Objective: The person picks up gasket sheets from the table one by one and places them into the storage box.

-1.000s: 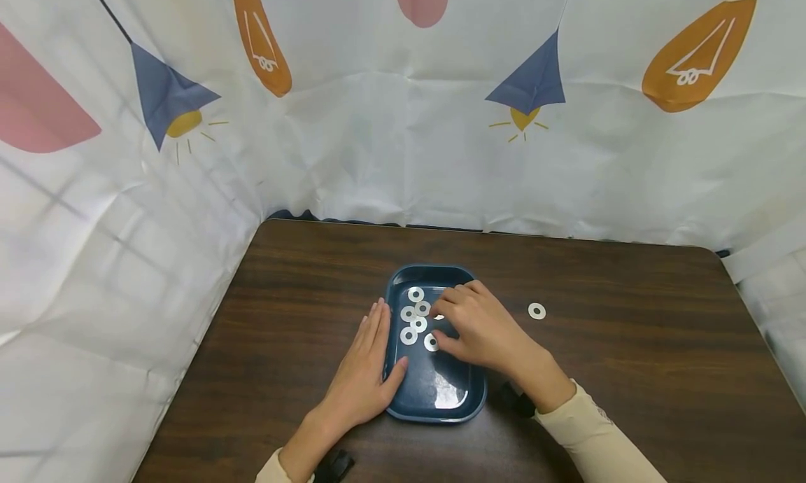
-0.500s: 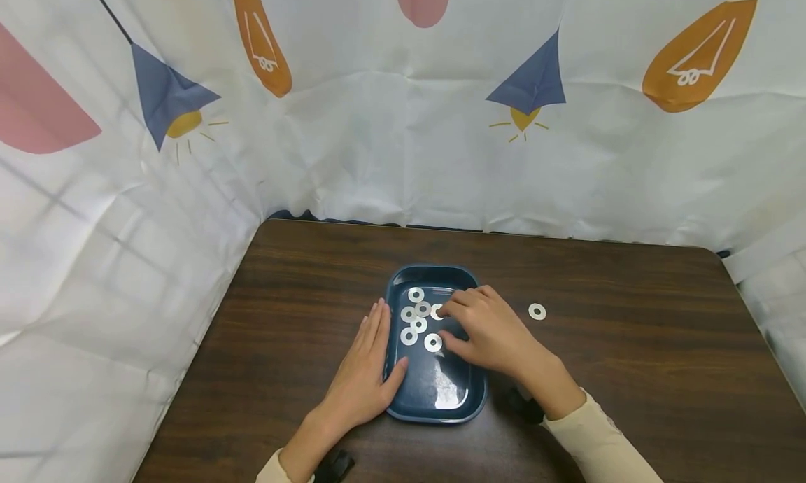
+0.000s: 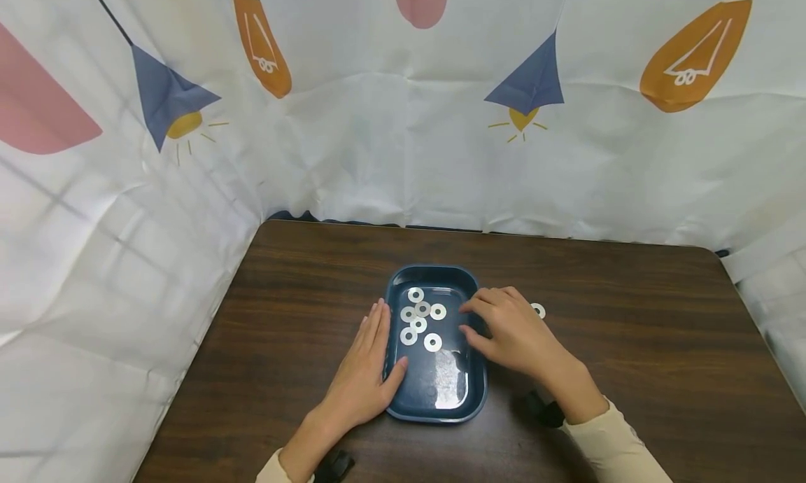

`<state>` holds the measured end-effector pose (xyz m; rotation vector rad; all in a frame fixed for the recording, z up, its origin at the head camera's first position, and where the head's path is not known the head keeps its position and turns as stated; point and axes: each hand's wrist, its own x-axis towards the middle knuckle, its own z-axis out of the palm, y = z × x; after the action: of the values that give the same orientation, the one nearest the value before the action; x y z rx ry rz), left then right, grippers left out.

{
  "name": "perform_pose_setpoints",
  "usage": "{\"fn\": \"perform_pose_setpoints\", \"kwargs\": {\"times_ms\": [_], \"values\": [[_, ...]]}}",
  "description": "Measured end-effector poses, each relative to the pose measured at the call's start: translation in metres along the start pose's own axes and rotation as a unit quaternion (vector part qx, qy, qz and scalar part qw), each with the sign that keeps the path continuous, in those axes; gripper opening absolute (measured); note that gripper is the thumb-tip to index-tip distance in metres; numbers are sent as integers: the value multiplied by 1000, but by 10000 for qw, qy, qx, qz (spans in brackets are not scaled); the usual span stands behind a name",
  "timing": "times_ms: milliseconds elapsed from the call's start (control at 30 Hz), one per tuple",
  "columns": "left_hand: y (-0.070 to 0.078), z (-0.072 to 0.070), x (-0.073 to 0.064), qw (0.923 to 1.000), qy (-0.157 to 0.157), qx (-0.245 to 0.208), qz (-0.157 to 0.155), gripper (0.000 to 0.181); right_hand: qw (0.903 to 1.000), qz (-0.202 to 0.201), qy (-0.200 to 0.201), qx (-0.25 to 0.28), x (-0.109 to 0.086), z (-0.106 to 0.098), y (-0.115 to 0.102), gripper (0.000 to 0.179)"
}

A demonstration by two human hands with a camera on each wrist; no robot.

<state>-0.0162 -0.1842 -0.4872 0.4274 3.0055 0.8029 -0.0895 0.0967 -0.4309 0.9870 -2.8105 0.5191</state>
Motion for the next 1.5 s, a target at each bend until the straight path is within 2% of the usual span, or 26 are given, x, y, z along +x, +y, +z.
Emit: {"fn": "perform_pose_setpoints", "kwargs": {"times_ms": [367,967,1100,1200,1333,1400,1500], "values": [[2,4,2,10000,14,-12,13,93,9991,346,244,-63,-15,-12,27,25],[3,10,0,10000,-4,-37,28,95,9966,610,541,-151,-45,-8,67,24],[5,9,-1,9999,7,-110,-12,93,9965,669,488,-95,-47,-4,77,24],[5,8,-2,9999,12,-117,-27,93,9951,947,281,-72,-50,-2,82,24],[5,8,-3,9999,-33,-94,-27,94,9866,1626,-41,-134,-55,2,87,28],[5,8,-3,9999,-31,-115,-37,94,9819,1880,-92,-189,-56,4,89,31],[4,6,-2,9999,9,-161,-58,94,9791,2020,-23,-232,-56,9,92,35]]}}
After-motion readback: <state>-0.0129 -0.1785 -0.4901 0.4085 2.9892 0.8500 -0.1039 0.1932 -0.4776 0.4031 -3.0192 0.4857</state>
